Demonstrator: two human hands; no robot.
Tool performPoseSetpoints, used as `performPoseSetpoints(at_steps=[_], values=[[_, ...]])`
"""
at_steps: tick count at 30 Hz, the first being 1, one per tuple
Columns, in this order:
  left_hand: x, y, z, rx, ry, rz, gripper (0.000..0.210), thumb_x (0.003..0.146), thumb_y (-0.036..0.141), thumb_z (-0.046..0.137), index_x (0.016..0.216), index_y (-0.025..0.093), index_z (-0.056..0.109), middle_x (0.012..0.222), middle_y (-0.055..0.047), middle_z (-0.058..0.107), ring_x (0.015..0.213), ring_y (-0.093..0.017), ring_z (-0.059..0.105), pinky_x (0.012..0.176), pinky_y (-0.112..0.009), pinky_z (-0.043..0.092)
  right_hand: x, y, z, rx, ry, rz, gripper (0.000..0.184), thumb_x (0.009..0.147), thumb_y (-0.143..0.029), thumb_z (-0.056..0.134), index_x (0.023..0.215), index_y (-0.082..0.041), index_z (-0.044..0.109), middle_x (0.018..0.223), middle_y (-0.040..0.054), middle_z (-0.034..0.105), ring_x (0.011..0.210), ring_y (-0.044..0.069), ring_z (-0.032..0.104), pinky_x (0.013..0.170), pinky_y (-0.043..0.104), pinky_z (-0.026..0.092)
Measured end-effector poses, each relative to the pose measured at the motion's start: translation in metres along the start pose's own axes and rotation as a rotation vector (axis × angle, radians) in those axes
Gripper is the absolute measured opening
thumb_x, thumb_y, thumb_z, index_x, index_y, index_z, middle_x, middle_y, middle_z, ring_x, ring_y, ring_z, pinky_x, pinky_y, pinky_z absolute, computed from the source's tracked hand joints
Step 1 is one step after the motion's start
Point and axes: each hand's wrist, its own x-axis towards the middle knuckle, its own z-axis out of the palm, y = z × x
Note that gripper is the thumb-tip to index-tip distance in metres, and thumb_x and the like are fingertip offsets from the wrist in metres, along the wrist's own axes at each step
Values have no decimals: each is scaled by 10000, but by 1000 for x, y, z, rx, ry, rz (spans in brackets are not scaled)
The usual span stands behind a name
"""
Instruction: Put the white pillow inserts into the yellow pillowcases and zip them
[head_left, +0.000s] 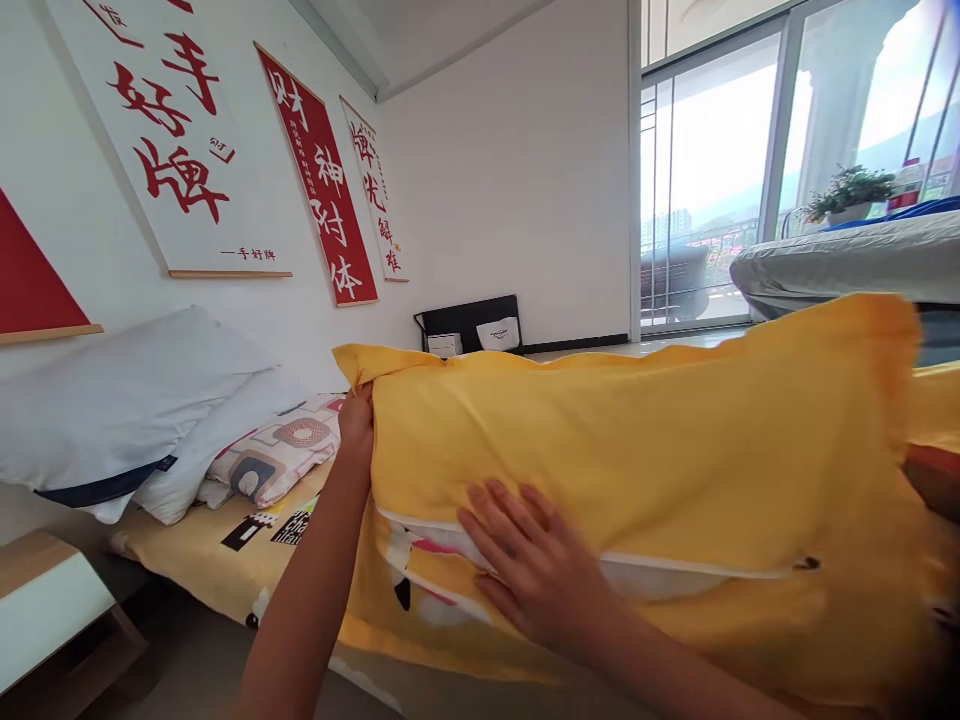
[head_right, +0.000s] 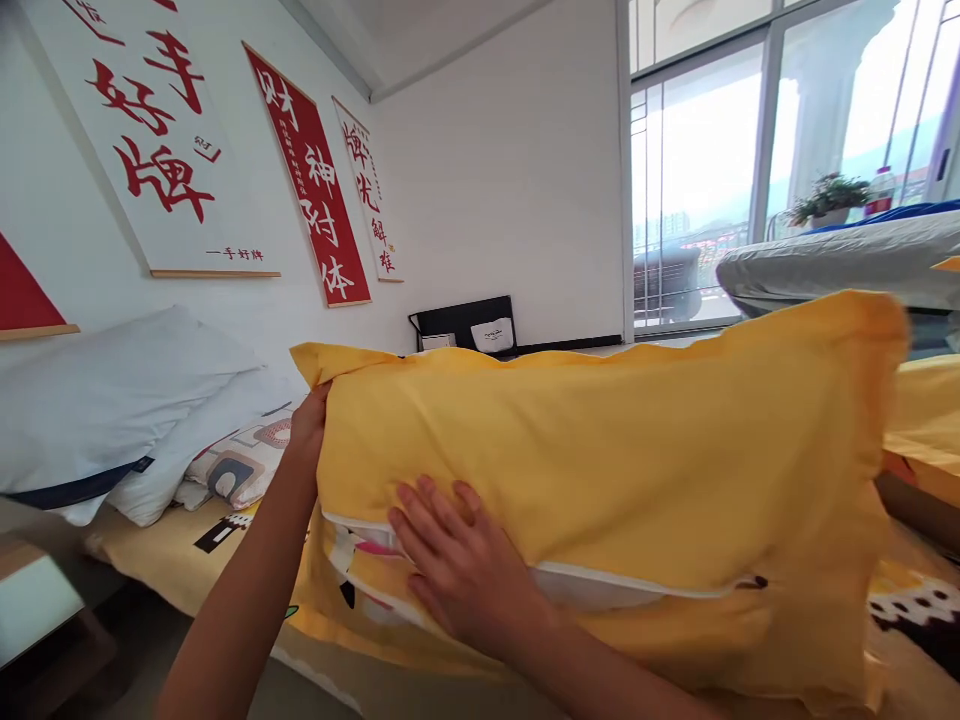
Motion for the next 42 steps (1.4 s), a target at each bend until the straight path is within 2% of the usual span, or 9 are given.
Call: performPoseSetpoints(at_steps=[6, 11, 15, 20, 23, 27, 32, 40, 42], values=[[-1, -38, -19, 240, 111, 88, 303, 710, 454, 615, 771, 159, 583, 679, 28, 537, 690, -125, 459, 628, -238, 378, -65, 5, 12, 118, 55, 26, 321, 883, -224, 525, 1183, -133, 596, 1117, 114, 665, 1039, 241, 571, 924, 386, 393], [-16, -73, -36, 363, 51, 60, 361, 756, 482, 546, 884, 148, 601, 818, -33, 590, 784, -184, 534, 735, -321, 450, -79, 16, 17, 320, -308, 342, 103, 763, -238, 673, 851, -198, 637, 760, 31, 674, 712, 198, 601, 672, 291, 410], [-62, -72, -34, 553, 58, 290, 574, 783, 449, 577, 1275, 168, 480, 1270, -142, 482, 1232, -282, 422, 1064, -451, 314, -44, 46, 11, 428, -535, 440, 195, 865, -255, 577, 679, -195, 579, 654, 12, 661, 602, 151, 590, 551, 256, 283], [-118, -58, -25, 739, -864, 363, 522, 882, 480, 485, 1362, 281, 427, 1301, -83, 531, 1195, -230, 489, 1030, -382, 366, -7, 66, 18, 450, -503, 490, 190, 879, -241, 551, 702, -182, 589, 704, 22, 675, 626, 125, 575, 561, 245, 251], [-115, -68, -23, 777, -1026, 172, 464, 802, 568, 562, 1072, 194, 610, 1003, -61, 639, 914, -209, 579, 796, -288, 444, -12, 93, 33, 423, -529, 441, 227, 865, -379, 586, 744, -192, 631, 759, 38, 690, 692, 152, 593, 600, 252, 283], [-95, -96, -32, 825, -878, 9, 480, 756, 638, 547, 645, 175, 492, 602, 28, 469, 577, -118, 450, 534, -225, 290, -62, 162, 45, 238, -723, 497, 420, 842, -560, 552, 675, -189, 658, 723, 77, 684, 712, 198, 597, 663, 286, 336], [-87, -97, -31, 797, -595, 246, 422, 816, 566, 468, 621, 193, 432, 554, 38, 455, 538, -111, 417, 540, -225, 311, -114, 211, 42, 40, -545, 664, 467, 929, -440, 405, 605, -186, 625, 679, 70, 671, 710, 185, 577, 734, 290, 359], [-46, -27, -41, 838, 23, 522, 437, 796, 571, 535, 601, 192, 439, 479, 62, 368, 494, -89, 363, 523, -209, 300, -41, 205, 1, -156, -238, 677, 570, 972, -423, 268, 561, -186, 583, 569, 39, 609, 556, 132, 470, 733, 285, 333], [-40, -37, -50, 916, -101, 585, 435, 819, 565, 483, 590, 197, 437, 477, 49, 399, 486, -101, 389, 517, -223, 299, -39, 195, -2, -181, -256, 615, 518, 954, -384, 330, 566, -185, 611, 584, 44, 632, 549, 132, 484, 701, 284, 320]])
